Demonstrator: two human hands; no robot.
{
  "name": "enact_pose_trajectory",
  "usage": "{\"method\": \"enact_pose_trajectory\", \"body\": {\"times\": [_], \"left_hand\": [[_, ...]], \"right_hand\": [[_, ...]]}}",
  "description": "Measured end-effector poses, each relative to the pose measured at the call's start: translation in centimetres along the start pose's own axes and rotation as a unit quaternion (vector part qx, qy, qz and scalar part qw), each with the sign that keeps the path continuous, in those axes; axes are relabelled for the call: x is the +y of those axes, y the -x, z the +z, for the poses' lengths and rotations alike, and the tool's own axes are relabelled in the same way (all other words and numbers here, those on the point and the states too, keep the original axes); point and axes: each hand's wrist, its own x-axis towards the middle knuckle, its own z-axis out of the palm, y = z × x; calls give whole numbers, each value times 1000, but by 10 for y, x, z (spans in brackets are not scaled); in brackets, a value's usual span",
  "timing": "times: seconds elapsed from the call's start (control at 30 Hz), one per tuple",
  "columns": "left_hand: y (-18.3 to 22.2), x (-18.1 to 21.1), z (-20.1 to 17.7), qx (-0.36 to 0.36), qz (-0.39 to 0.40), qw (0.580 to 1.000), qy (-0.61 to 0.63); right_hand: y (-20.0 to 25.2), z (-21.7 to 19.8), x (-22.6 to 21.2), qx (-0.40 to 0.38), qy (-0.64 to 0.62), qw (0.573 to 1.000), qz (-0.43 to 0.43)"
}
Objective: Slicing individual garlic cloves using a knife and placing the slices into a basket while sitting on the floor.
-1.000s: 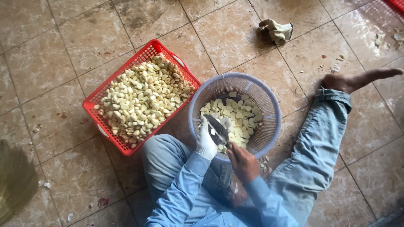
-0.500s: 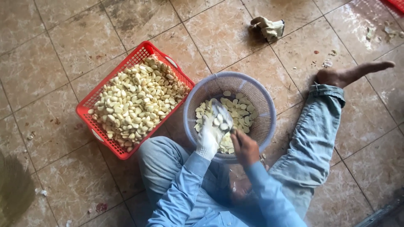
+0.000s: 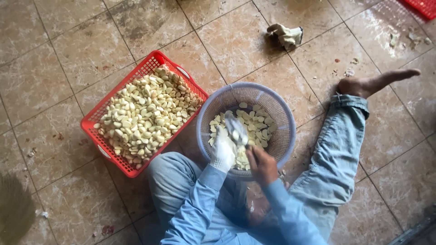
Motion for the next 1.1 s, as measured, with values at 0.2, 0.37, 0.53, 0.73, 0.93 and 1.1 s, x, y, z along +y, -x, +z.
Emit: {"method": "enact_pose_trajectory", "body": {"times": [0.2,0.37,0.53,0.73,0.93,1.1], "left_hand": [[62,13,68,168,71,948,-261],[68,20,100,228,97,915,-317],[19,4,32,129,57,987,-80],[22,18,27,67,34,997,-2],[34,15,40,-44,0,998,48],[38,27,45,45,43,998,-23]], "right_hand": [[5,7,18,5,35,998,-45],[-2,5,11,-37,-41,998,16],[-1,6,17,-3,28,999,-44],[2,-3,-14,-10,27,999,-26],[-14,0,6,6,50,998,-38],[10,15,25,-18,16,1000,10]]}}
